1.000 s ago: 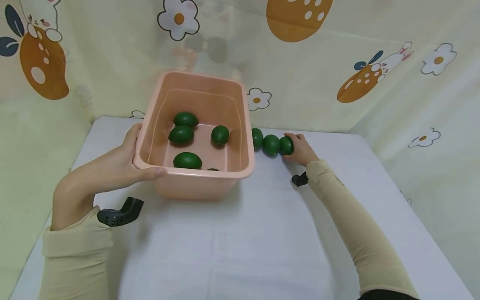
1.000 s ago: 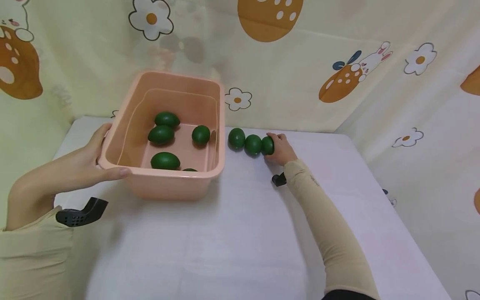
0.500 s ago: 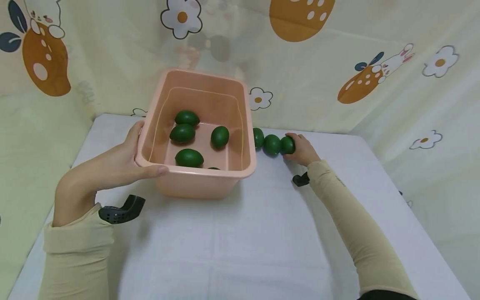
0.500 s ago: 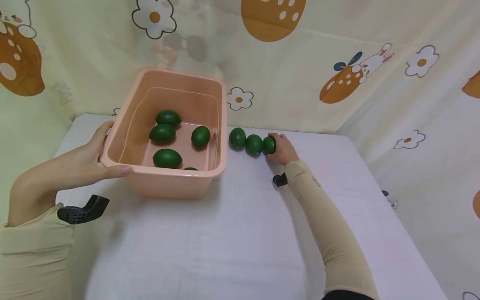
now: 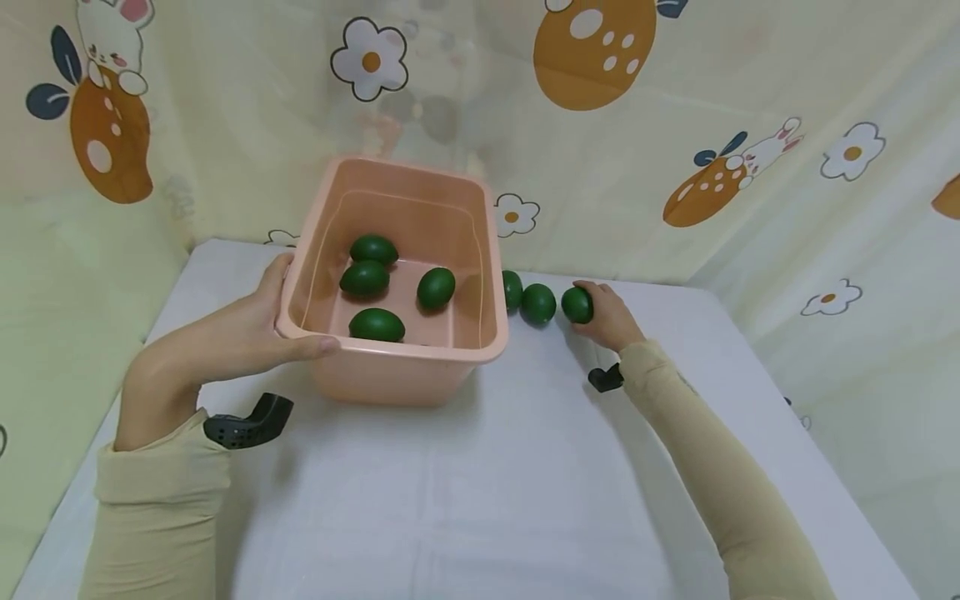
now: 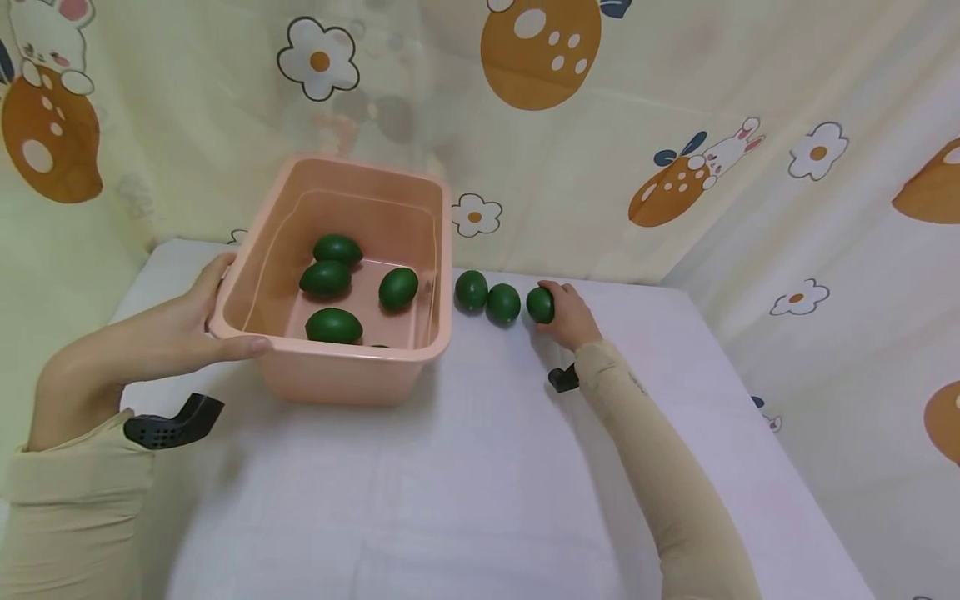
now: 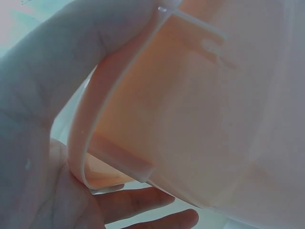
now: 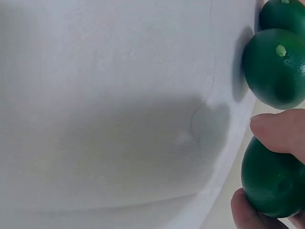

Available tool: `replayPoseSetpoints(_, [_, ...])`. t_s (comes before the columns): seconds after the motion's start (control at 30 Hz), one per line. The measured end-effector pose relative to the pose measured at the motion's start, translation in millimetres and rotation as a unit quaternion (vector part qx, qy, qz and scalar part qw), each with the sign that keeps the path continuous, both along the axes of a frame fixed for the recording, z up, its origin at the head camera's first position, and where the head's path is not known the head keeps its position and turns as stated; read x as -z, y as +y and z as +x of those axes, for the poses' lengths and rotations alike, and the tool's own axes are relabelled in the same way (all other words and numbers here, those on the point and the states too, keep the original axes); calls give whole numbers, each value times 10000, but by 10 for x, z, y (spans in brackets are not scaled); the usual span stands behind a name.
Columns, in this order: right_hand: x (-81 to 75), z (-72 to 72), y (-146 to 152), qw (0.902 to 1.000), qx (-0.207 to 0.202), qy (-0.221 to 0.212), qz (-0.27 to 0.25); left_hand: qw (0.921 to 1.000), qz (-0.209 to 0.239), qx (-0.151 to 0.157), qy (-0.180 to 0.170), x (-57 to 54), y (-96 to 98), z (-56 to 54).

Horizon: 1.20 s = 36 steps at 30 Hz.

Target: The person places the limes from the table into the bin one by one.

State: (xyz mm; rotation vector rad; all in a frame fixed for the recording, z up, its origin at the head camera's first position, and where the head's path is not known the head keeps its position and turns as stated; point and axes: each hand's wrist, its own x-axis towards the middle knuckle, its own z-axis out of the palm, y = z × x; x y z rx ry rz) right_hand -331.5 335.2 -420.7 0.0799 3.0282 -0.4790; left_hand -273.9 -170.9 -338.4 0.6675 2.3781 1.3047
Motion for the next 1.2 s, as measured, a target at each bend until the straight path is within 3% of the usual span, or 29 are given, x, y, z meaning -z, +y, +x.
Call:
replayPoseSetpoints(0.63, [-333,249,-188,9987,-170,487,-12,9999,-63,79,37,-12,-10,6])
replayPoseSetpoints(0.9, [-539,317,-406,9961,-398,789,-49,9998,120,106,114,-4,-21,18])
replayPoseSetpoints(1.2, [-786,420,-704,9952,-555,809,-61,9997,166,141,119,-15,-12,21])
